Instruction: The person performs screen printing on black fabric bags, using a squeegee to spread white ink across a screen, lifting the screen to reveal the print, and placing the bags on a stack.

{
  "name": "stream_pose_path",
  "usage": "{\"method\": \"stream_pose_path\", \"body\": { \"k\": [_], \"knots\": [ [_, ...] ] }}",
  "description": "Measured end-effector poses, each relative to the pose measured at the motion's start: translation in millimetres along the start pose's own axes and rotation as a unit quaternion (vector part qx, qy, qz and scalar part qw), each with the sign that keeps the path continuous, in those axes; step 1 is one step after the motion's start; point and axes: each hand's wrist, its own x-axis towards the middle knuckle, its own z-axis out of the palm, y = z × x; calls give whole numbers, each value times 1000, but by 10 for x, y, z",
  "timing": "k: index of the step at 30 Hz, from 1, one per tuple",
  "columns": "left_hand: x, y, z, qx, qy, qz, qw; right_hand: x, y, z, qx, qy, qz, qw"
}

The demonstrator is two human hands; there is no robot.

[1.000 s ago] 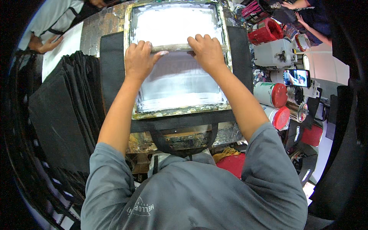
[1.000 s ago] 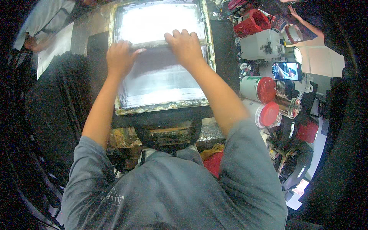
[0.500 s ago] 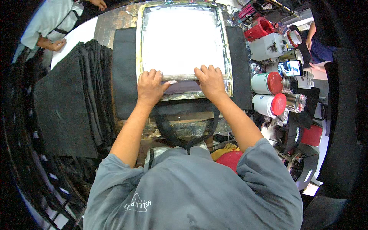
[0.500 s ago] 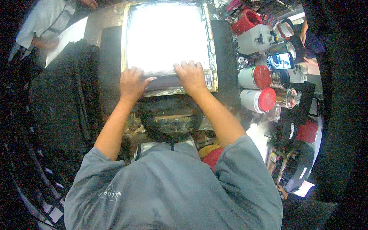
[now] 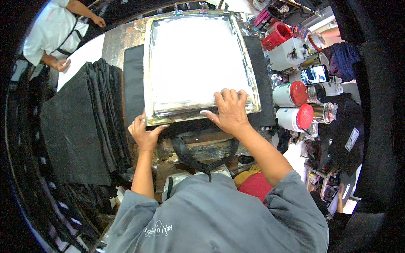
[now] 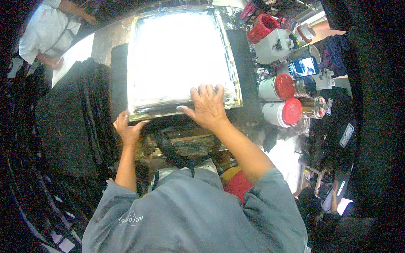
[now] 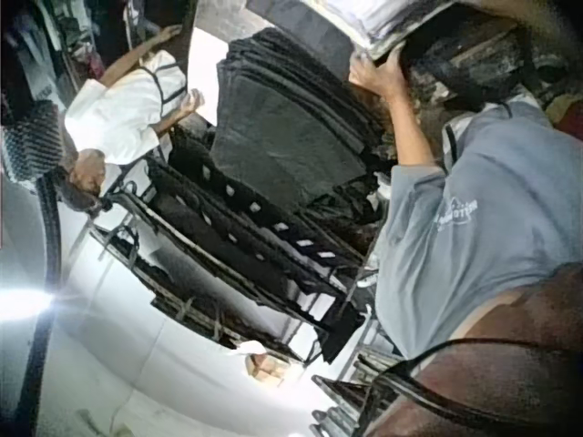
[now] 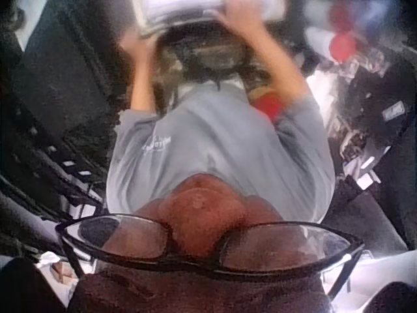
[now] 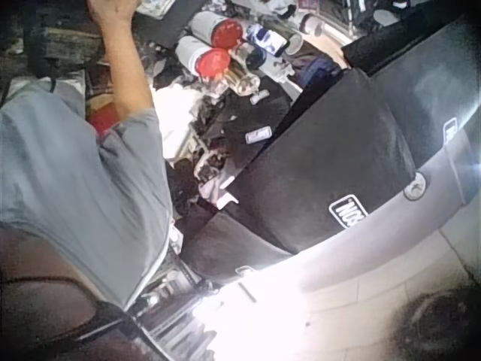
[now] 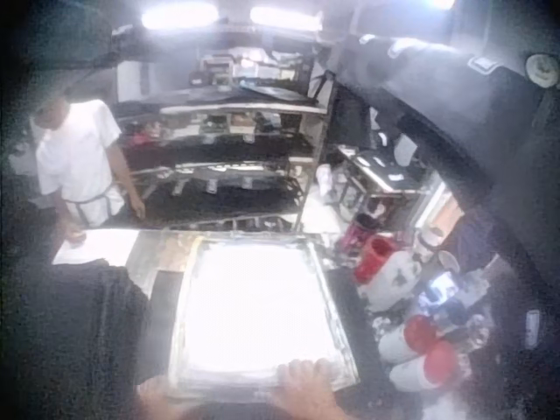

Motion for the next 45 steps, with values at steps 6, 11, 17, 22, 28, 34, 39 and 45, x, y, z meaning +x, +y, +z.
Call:
{"method": "stream_pose_path", "body": {
  "k": [6, 11, 17, 22, 28, 34, 39, 45],
  "knots": [
    [705, 833, -618, -405, 116, 11, 907, 713, 99, -1115, -82, 160, -29, 983],
    [474, -73, -118, 172, 97, -83, 977, 1558, 221, -1865, -96, 294, -112, 945],
    [72, -624, 40, 150, 12, -157, 976, 1859, 222, -2203, -61, 204, -34, 977],
    [1056, 136, -1378, -80, 43, -136, 987, 1882, 243, -2254, -57, 215, -33, 974],
    [1601, -1162, -3566, -64, 44, -202, 976, 1807, 190, -2124, -132, 205, -24, 970],
    [1704, -1987, -4753, 604, 358, -64, 709, 1812, 370, -1886, -129, 232, -40, 963],
    [319, -286, -2979, 204, 242, 221, 922, 1496, 198, -1907, -149, 209, -20, 966],
    [-613, -151, -1752, 73, 145, 174, 971, 1658, 275, -1876, -127, 213, -31, 968]
  ]
}}
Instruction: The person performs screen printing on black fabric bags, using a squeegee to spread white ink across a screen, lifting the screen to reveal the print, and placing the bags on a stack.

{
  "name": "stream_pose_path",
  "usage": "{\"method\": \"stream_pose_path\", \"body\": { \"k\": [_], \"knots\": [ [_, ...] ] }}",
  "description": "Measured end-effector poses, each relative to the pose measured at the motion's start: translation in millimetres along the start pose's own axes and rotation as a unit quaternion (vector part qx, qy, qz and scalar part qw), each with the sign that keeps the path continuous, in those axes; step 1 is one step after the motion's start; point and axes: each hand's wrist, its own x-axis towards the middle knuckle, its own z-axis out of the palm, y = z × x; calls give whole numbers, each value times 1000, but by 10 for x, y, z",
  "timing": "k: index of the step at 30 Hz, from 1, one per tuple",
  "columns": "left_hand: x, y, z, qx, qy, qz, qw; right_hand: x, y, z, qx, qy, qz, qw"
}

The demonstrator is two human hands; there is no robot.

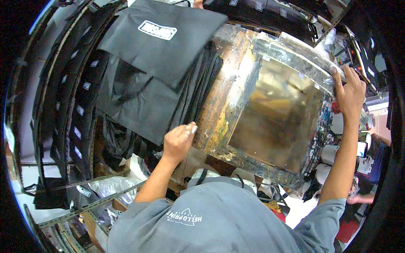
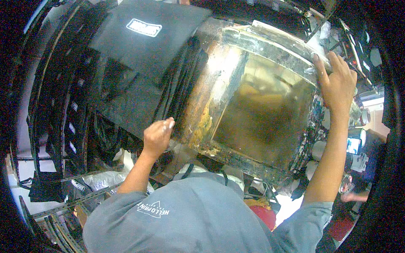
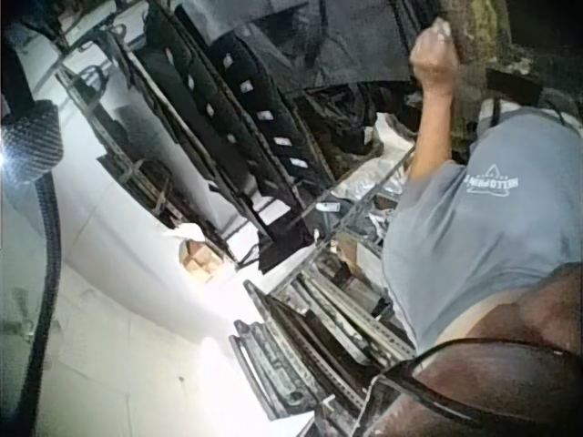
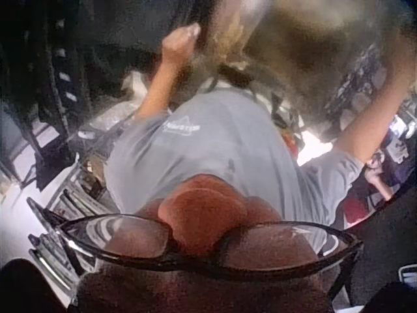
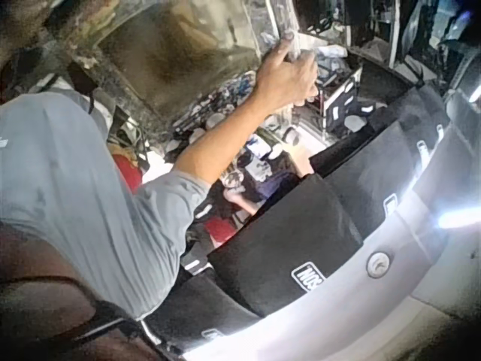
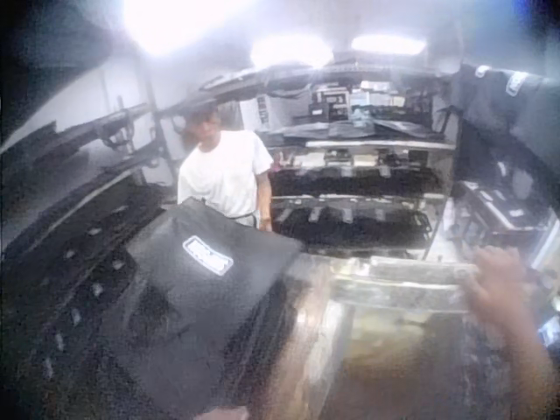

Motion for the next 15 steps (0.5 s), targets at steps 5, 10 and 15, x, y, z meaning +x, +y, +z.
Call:
{"method": "stream_pose_path", "body": {
  "k": [5, 10, 15],
  "knots": [
    [372, -952, 262, 238, -58, -167, 955, 208, 31, -139, 2, -15, 7, 1000],
    [350, -1284, 658, 289, -244, -243, 893, 215, 238, 83, 16, 40, -1, 999],
    [387, -1649, 238, 216, -180, -129, 951, 124, -7, -46, 25, 46, -6, 999]
  ]
}}
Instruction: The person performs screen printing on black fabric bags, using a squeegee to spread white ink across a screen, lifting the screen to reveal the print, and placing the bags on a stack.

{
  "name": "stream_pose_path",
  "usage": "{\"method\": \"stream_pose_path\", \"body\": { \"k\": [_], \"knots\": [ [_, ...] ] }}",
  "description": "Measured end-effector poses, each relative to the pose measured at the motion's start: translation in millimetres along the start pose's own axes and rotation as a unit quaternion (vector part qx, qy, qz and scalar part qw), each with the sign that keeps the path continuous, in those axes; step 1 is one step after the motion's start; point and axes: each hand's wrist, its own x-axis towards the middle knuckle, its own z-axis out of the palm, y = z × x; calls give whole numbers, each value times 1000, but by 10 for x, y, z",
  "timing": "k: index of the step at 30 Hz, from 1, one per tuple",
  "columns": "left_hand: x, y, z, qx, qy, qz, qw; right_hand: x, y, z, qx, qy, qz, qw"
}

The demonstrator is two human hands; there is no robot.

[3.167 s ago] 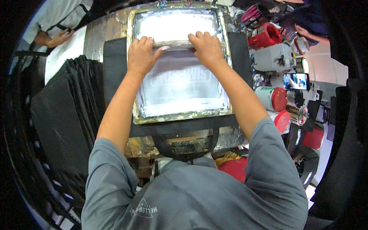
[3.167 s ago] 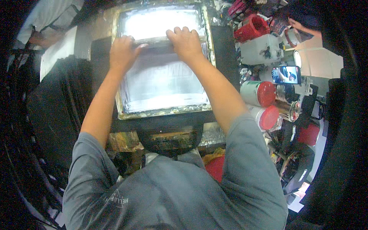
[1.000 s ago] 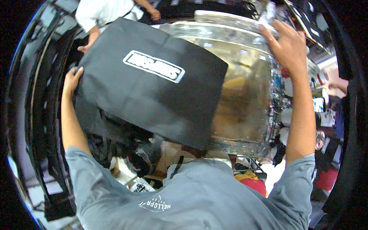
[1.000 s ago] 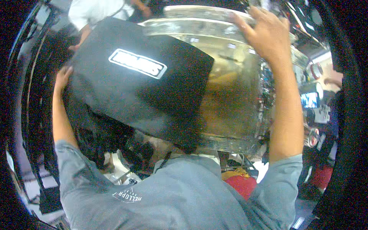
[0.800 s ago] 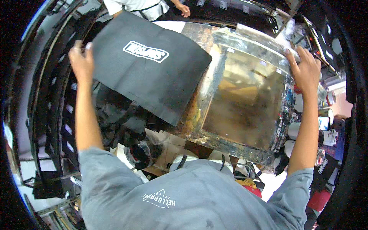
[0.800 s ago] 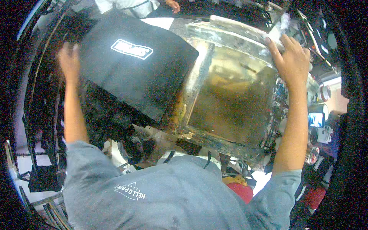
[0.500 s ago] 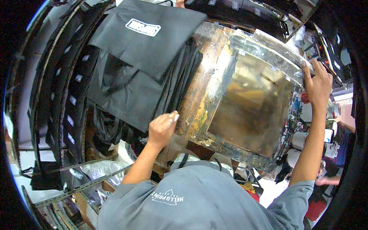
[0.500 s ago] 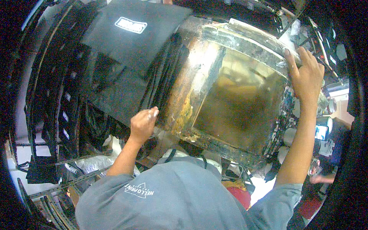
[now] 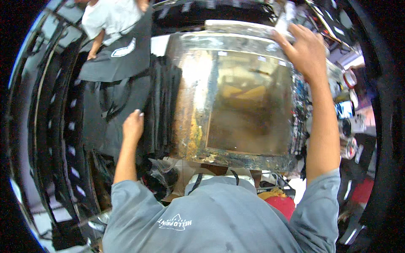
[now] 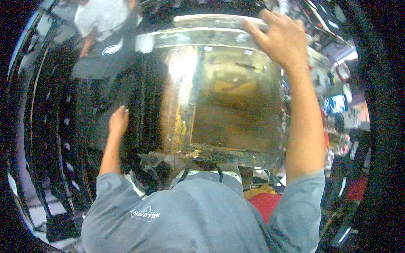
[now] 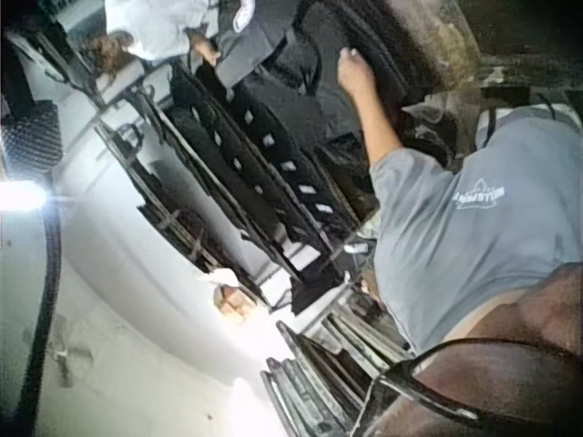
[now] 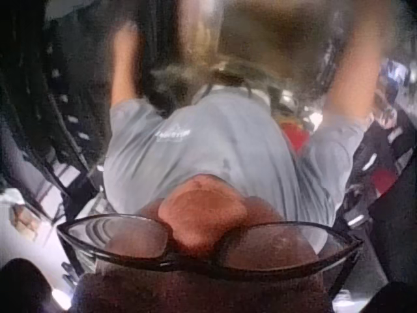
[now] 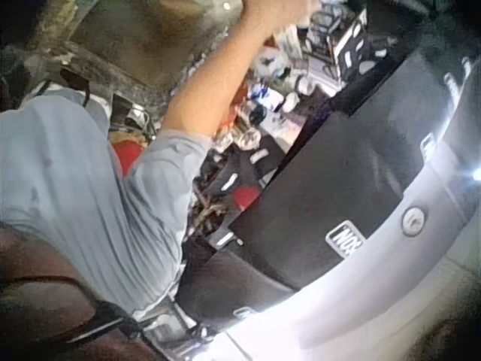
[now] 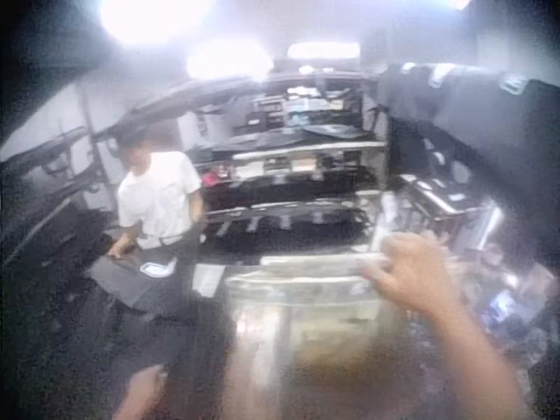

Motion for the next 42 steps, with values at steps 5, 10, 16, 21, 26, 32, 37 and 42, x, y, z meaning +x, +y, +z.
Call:
{"method": "stream_pose_path", "body": {
  "k": [5, 10, 16, 21, 26, 32, 37, 42],
  "knots": [
    [429, -231, -654, -223, -130, -77, 963, -37, 19, -42, 7, 5, 4, 1000],
    [675, -160, -900, -243, -66, 35, 967, -88, 40, 46, -1, 16, 25, 1000],
    [854, 2020, -464, -314, -114, 214, 918, 29, 84, 98, -22, -16, 30, 999],
    [444, 3779, 628, -354, -69, 246, 900, 83, 127, 70, 27, -9, 9, 1000],
    [85, 3502, 809, -41, -134, 294, 945, -146, -1, 57, 29, -11, 24, 999],
    [218, 4125, 1377, -139, -95, 319, 933, 262, 100, -90, 86, -5, -6, 996],
    [387, 4766, 1535, -172, -78, 320, 928, 551, 233, -148, 103, -73, 4, 992],
    [488, 5009, 1560, -172, -94, 312, 929, 693, 231, -213, 134, -130, 8, 982]
  ]
}}
